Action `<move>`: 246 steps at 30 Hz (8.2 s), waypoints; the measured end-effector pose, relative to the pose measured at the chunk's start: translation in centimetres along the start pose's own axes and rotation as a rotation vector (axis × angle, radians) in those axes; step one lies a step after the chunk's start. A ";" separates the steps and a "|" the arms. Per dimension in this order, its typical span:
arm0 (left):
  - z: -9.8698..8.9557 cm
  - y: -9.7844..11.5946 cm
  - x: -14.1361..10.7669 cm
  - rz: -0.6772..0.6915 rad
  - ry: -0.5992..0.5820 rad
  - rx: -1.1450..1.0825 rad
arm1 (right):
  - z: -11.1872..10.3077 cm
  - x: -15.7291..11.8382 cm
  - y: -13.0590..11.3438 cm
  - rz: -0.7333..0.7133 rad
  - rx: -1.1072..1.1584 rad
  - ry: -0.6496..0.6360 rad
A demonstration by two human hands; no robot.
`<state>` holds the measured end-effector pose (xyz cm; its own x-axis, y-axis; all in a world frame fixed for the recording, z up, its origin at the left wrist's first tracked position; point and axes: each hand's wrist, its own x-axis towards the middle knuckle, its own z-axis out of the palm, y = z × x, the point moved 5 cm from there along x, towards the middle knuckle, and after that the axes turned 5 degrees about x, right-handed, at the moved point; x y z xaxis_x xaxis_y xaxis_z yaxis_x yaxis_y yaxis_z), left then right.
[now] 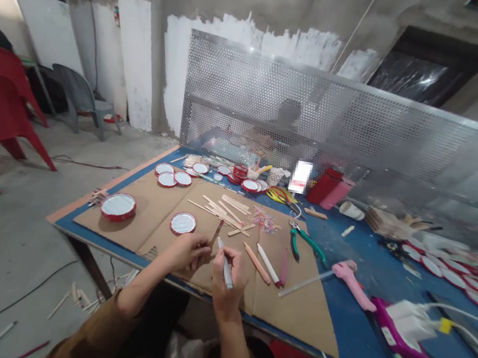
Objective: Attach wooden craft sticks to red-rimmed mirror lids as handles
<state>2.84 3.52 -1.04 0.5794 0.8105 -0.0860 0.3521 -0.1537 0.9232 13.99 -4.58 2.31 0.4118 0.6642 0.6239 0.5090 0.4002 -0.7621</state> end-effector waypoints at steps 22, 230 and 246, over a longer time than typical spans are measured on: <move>-0.3 0.7 -0.4 -0.030 0.012 0.050 | 0.4 0.6 0.0 0.007 -0.107 -0.083; -0.3 1.0 -0.5 -0.054 -0.009 -0.034 | 0.7 0.3 0.7 0.120 -0.010 -0.106; -0.3 0.8 -0.3 -0.028 0.012 -0.022 | 0.7 0.4 1.0 0.144 0.035 -0.088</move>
<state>2.73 3.34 -0.21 0.5604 0.8211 -0.1080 0.3519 -0.1180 0.9286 14.09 -3.43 1.73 0.4103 0.7684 0.4911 0.4225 0.3171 -0.8491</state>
